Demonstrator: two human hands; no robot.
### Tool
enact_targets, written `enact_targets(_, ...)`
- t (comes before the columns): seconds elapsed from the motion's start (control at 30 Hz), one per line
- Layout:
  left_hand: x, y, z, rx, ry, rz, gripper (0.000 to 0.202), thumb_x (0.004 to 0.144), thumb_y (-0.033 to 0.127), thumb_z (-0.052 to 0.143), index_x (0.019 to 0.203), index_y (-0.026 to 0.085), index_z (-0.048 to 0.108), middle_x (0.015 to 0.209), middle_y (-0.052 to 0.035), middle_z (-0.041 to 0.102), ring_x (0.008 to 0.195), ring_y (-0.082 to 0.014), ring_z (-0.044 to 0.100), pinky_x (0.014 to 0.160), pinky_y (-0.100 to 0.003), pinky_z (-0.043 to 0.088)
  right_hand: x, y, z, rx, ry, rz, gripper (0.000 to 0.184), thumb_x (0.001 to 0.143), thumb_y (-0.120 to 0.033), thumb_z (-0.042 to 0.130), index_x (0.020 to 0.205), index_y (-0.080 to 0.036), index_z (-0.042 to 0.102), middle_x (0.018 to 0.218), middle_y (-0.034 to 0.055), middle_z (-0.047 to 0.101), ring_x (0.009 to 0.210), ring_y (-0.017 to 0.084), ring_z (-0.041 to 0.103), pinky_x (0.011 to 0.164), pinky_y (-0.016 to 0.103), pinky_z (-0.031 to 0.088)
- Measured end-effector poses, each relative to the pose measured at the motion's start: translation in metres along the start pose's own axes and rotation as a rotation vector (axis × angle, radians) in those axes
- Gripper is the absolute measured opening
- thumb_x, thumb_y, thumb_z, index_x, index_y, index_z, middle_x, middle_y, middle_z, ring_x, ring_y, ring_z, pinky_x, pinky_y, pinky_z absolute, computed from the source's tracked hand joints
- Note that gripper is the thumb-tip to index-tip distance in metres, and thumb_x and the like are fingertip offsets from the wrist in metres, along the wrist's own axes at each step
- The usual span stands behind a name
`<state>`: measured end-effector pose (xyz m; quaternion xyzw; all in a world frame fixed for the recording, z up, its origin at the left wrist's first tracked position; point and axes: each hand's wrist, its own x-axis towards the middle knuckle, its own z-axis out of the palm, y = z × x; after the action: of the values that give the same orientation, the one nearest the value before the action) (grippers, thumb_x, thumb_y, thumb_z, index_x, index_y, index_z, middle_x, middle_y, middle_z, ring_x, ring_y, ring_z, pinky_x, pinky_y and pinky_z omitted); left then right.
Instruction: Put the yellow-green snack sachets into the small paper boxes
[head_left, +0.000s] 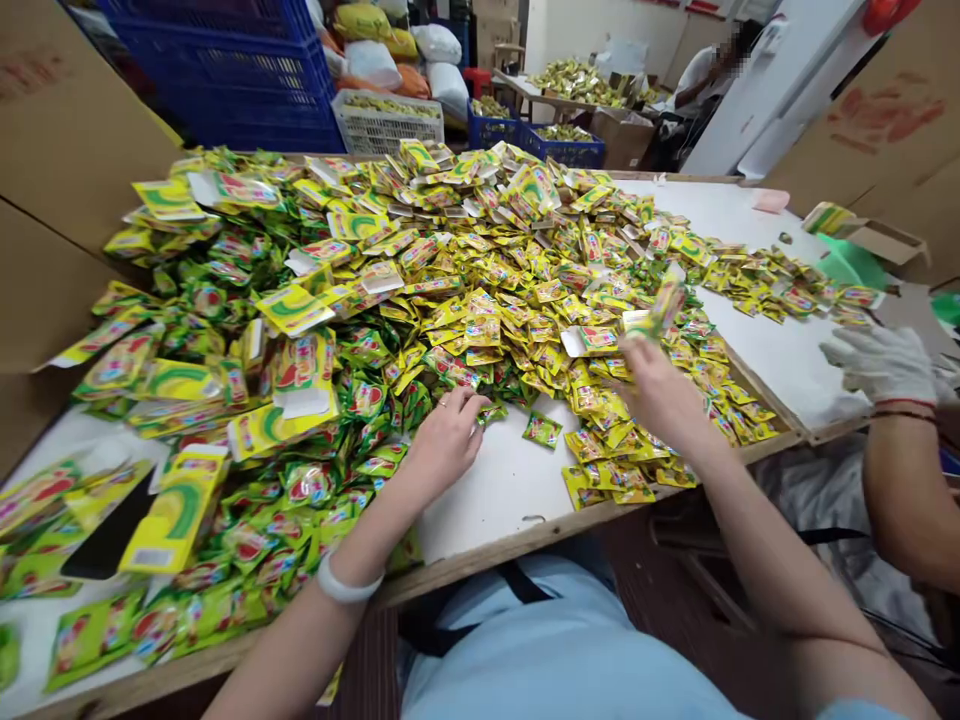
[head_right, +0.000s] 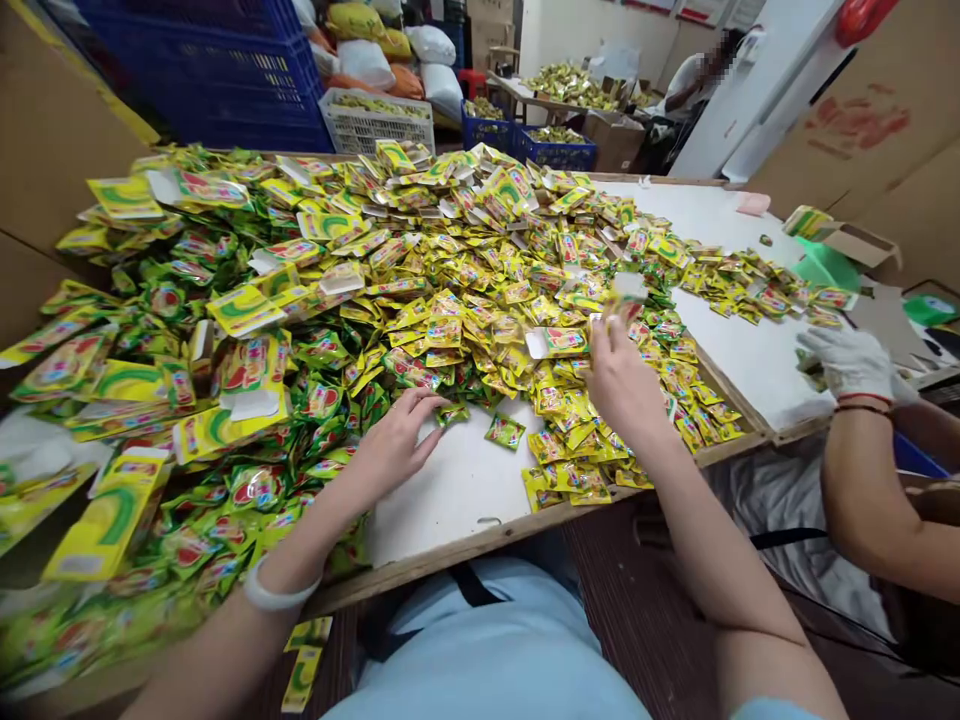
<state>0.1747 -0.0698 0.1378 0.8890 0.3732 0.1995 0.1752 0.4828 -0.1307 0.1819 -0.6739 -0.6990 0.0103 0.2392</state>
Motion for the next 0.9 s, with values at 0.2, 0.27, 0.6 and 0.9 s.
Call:
enact_targets(0.2, 0.004, -0.008, 0.012, 0.137, -0.132, 0.048, 0.034, 0.087, 0.012, 0.053, 0.119, 0.017, 0.059, 0.118, -0.0146, 0.06, 0.112, -0.031, 0.056, 0.095, -0.049, 0.051, -0.044, -0.032, 0.075, -0.026, -0.334, -0.205, 0.036, 0.086, -0.025, 0.062, 0.12, -0.015, 0.065, 0.116, 0.0176, 0.068, 0.117, 0.035, 0.053, 0.098, 0.053, 0.043)
enact_targets(0.27, 0.006, -0.001, 0.014, 0.051, -0.143, 0.066, 0.032, 0.09, 0.016, 0.053, 0.121, 0.016, 0.059, 0.118, -0.0145, 0.061, 0.112, -0.0305, 0.057, 0.097, -0.049, 0.049, -0.039, -0.029, 0.075, 0.012, -0.332, -0.173, 0.026, 0.088, -0.02, 0.057, 0.111, -0.014, 0.069, 0.107, 0.0172, 0.071, 0.111, 0.033, 0.057, 0.096, 0.05, 0.044)
enact_targets(0.6, 0.01, 0.028, 0.042, -0.592, -0.184, -0.008, 0.022, 0.097, 0.032, 0.053, 0.107, 0.019, 0.068, 0.096, -0.0066, 0.073, 0.082, -0.0184, 0.069, 0.072, -0.028, 0.053, -0.065, -0.018, 0.022, 0.227, -0.266, -0.241, 0.041, 0.096, -0.037, 0.052, 0.137, -0.029, 0.057, 0.129, 0.0097, 0.064, 0.128, 0.028, 0.053, 0.108, 0.049, 0.042)
enact_targets(0.9, 0.007, 0.018, 0.023, -0.622, -0.079, -0.113, 0.034, 0.09, 0.04, 0.063, 0.116, 0.018, 0.065, 0.087, -0.0053, 0.074, 0.074, -0.0186, 0.07, 0.064, -0.027, 0.053, -0.124, 0.05, 0.082, -0.289, -0.296, 0.202, 0.109, 0.079, -0.08, 0.048, 0.16, -0.019, 0.01, 0.167, 0.0175, 0.005, 0.148, 0.051, -0.013, 0.111, 0.075, 0.0)
